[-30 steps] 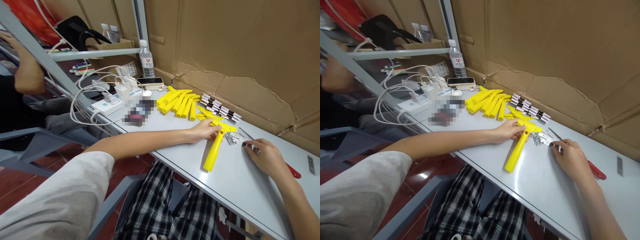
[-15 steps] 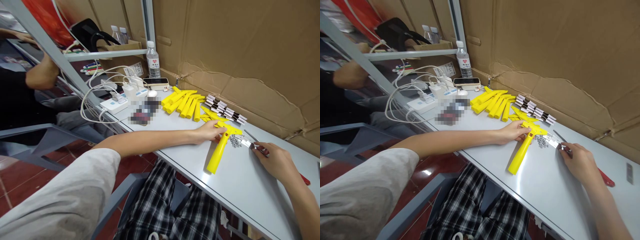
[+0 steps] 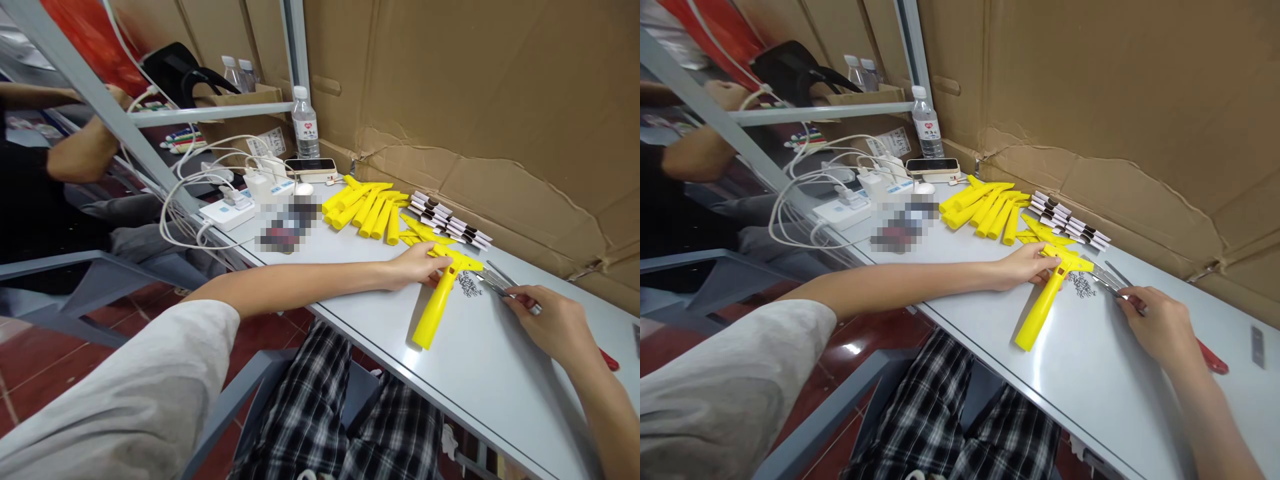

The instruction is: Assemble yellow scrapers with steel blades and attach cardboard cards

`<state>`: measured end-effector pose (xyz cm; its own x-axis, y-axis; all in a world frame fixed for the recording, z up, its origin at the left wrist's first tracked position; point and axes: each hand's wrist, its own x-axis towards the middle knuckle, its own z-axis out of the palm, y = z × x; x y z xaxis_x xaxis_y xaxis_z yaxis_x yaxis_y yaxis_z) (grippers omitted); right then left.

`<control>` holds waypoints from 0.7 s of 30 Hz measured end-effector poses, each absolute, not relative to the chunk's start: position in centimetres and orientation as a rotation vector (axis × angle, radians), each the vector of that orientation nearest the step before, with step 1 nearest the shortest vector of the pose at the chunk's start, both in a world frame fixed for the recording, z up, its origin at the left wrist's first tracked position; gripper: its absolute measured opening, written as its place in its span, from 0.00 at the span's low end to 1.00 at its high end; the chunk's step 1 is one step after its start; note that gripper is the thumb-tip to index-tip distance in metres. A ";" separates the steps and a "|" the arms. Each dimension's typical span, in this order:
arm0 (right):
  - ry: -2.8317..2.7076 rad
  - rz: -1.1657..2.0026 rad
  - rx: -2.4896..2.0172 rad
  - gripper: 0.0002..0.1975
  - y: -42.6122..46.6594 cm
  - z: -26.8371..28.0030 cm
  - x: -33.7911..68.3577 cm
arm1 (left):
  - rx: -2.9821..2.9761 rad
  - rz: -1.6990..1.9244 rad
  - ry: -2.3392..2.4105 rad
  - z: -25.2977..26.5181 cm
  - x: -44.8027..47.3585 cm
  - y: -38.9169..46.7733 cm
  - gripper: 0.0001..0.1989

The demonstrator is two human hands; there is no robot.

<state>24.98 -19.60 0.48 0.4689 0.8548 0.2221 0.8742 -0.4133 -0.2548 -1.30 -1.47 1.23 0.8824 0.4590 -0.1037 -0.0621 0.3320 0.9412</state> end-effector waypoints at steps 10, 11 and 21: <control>-1.322 -0.106 -2.451 0.25 -19.8 1.3 24.9 | 1.169 0.353 0.369 1.0 -1.2 -1.3 0.05; -1.322 -0.107 -2.456 0.26 -19.9 1.3 24.9 | 1.169 0.355 0.369 1.0 -1.2 -1.3 0.05; -1.392 -0.145 -2.437 0.24 -19.9 0.7 25.4 | 1.184 0.359 0.371 1.0 -1.2 -1.4 0.04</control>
